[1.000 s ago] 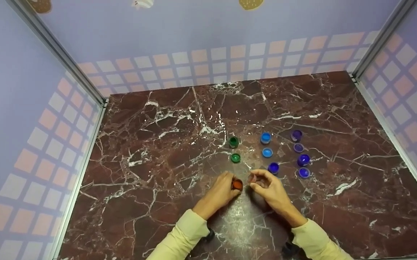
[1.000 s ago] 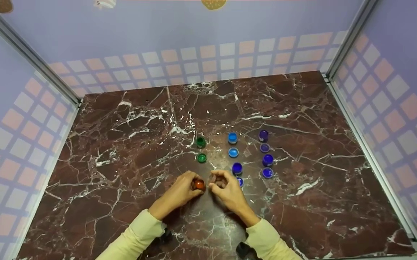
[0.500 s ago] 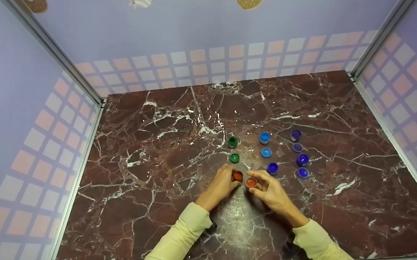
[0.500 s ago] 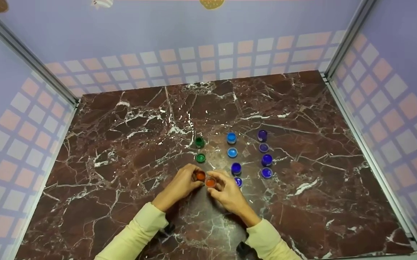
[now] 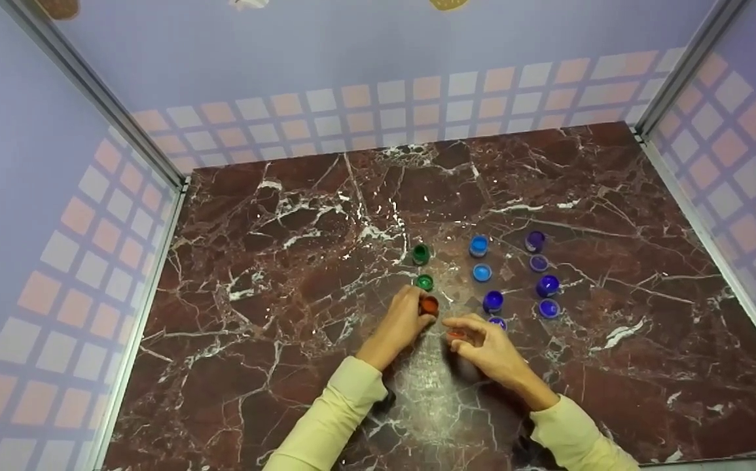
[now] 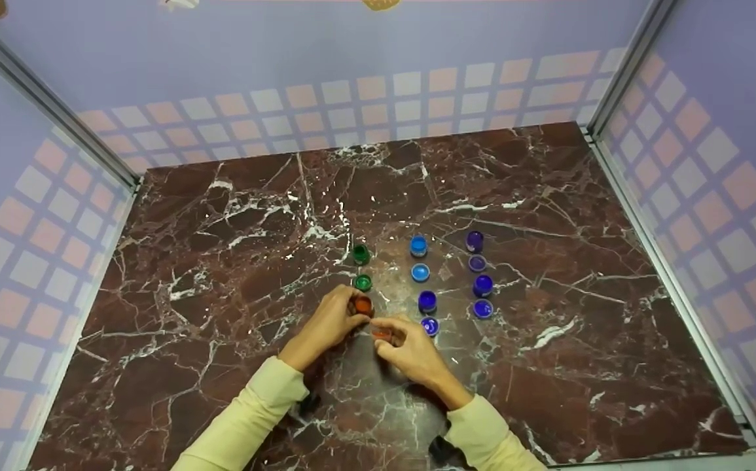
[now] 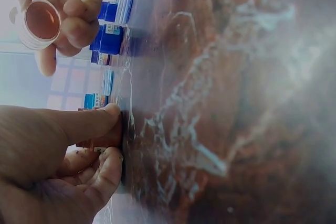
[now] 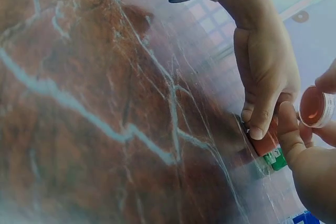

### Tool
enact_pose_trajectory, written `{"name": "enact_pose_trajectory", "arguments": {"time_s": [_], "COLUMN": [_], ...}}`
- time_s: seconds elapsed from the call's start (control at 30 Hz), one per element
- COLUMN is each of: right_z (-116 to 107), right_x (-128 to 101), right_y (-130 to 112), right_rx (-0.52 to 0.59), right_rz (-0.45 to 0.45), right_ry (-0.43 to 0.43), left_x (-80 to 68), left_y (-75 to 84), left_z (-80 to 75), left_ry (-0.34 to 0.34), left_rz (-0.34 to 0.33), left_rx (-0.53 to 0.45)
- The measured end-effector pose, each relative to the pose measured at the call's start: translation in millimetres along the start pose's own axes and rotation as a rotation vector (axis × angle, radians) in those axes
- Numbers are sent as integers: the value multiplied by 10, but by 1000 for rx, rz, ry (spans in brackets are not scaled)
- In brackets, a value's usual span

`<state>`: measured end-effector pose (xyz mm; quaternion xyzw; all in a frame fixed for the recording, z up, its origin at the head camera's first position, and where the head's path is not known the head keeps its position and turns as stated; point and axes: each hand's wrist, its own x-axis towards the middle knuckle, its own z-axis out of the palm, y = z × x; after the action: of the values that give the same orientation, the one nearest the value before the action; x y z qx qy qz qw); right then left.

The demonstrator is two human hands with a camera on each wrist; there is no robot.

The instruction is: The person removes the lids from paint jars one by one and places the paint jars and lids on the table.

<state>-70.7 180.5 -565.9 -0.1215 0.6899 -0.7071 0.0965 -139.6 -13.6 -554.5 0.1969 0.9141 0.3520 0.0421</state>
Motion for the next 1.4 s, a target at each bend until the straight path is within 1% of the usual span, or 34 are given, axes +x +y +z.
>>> {"name": "enact_pose_trajectory", "arguments": {"time_s": [0.17,0.23,0.37,0.5,0.7,0.9,0.97,1.13,1.3,1.4], "right_z": [16,17,39,95,189,242,255,291,331,349], "right_x": [-9,-6,15,46,101,142,159,200,236,248], "right_y": [7,17,30,24,-10,3,25,51,36,28], "right_rx": [-84,-152,-340,-474,-618,-668,-680,-717,-736,-752], "right_rz": [-6,-26,-72,-110,-161,-175,-179,-164,-145,-139], "right_ry": [-27,-33,-39,-21,46,71,67,55,65,81], "left_x": [19,23,23,15,27,45,41,14,-3,-18], "left_y": [-16,-19,-23,-19,-21,-14,-20,-41,-62,-72], "left_z": [9,12,9,-3,6,-18,-24,-42,-71,-89], "left_ry": [21,22,26,27,7,-28,-35,-19,-11,-27], "left_rz": [11,6,6,5,-24,-45,-41,3,-3,-10], "left_rx": [10,4,-1,-9,-18,3,7,18,8,-11]}}
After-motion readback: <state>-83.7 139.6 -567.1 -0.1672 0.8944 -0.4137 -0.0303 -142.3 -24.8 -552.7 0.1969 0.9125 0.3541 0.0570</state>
